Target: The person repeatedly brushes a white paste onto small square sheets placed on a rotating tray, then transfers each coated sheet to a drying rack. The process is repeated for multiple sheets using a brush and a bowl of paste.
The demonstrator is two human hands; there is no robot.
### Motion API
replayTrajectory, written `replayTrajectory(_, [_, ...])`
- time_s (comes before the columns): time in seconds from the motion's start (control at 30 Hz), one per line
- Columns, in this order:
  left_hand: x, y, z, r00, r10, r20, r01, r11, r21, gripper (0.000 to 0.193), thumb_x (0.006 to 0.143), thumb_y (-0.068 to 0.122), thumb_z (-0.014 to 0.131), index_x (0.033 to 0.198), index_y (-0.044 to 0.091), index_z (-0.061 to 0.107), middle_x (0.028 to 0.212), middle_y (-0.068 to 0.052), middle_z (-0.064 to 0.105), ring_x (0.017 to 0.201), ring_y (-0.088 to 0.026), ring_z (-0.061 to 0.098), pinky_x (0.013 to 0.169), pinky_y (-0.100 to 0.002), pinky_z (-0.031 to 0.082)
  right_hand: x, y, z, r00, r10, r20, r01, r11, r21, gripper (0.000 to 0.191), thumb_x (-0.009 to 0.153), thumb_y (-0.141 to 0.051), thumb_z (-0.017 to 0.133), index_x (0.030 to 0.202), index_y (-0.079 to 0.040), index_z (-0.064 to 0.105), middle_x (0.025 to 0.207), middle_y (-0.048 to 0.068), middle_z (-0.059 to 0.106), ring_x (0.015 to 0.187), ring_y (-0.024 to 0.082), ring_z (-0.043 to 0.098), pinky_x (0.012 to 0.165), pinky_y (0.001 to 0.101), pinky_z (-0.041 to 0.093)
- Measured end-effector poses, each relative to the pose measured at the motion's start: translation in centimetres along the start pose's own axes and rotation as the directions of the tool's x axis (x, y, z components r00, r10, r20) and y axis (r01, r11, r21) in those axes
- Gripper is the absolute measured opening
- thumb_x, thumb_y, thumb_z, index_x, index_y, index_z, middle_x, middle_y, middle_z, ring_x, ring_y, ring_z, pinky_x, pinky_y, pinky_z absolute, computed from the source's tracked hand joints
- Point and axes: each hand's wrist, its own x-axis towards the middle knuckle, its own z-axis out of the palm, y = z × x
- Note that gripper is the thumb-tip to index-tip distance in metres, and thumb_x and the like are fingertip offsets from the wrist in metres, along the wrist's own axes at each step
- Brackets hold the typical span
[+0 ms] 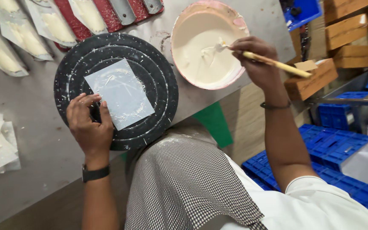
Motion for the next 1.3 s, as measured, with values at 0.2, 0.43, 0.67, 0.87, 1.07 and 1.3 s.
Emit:
replayTrajectory(0.2, [0.2,0.8,0.1,1.000,-0.004,-0.010,0.004,1.000,0.030,0.015,0.100,0.003,0.073,0.114,0.004,0.066,0.120,-0.009,0.071,0.131,-0.034,0.060,0.115,-0.045,0.046,0.0,3.4,0.0,0.929,0.371,0.019,-0.228,0.529,0.817,0.016,0.108,-0.011,0.067,0.124,-0.010,0.066,0.104,0.004,0.068,0.076,0.010,0.054,0.065,0.0239,0.041])
replayTrajectory(0.43, [0.1,0.4,-0.3,0.996,0.067,0.059,-0.068,0.998,0.017,0.045,0.092,0.019,0.081,0.130,0.005,0.061,0.135,-0.013,0.061,0.137,-0.037,0.050,0.121,-0.053,0.036,0.1,-0.8,6.1,0.897,0.362,0.255,-0.348,0.221,0.911,0.018,0.111,-0.025,0.066,0.120,-0.010,0.063,0.103,0.002,0.065,0.079,0.013,0.057,0.068,0.0270,0.044])
replayTrajectory(0.67, [-0.1,-0.8,-1.3,0.942,-0.001,0.336,-0.053,0.987,0.153,0.112,0.082,0.065,0.081,0.159,0.003,0.030,0.166,-0.014,0.033,0.156,-0.037,0.017,0.126,-0.062,0.007,0.0,-8.7,19.3,0.971,0.066,0.231,-0.172,0.862,0.477,0.015,0.108,-0.011,0.072,0.118,0.000,0.069,0.096,0.001,0.071,0.078,0.005,0.059,0.067,0.0210,0.046])
replayTrajectory(0.87, [-0.6,-1.0,-1.0,0.929,-0.038,0.368,-0.034,0.982,0.187,0.122,0.076,0.068,0.080,0.161,0.000,0.025,0.168,-0.012,0.028,0.157,-0.037,0.013,0.125,-0.063,0.006,0.5,-10.2,24.3,0.964,-0.199,0.179,0.192,0.980,0.053,0.014,0.101,-0.008,0.082,0.108,0.000,0.072,0.095,0.005,0.075,0.072,0.005,0.062,0.061,0.0201,0.047])
replayTrajectory(1.07, [-1.9,-1.6,0.5,0.939,-0.112,0.326,0.050,0.980,0.192,0.126,0.071,0.067,0.082,0.162,0.003,0.024,0.169,-0.006,0.029,0.158,-0.033,0.013,0.127,-0.061,0.004,2.1,-9.4,25.6,0.936,-0.304,0.176,0.312,0.950,-0.021,0.011,0.103,-0.005,0.080,0.109,-0.003,0.072,0.103,0.006,0.074,0.076,0.010,0.069,0.063,0.0233,0.054])
replayTrajectory(1.3, [-2.0,-1.3,1.2,0.941,-0.144,0.307,0.095,0.981,0.167,0.129,0.067,0.068,0.083,0.162,0.004,0.023,0.168,-0.006,0.031,0.157,-0.032,0.012,0.126,-0.060,0.001,2.6,-9.2,24.3,0.794,-0.559,0.239,0.605,0.763,-0.227,0.011,0.100,-0.006,0.081,0.101,-0.006,0.070,0.101,0.008,0.071,0.081,0.019,0.070,0.066,0.0309,0.055])
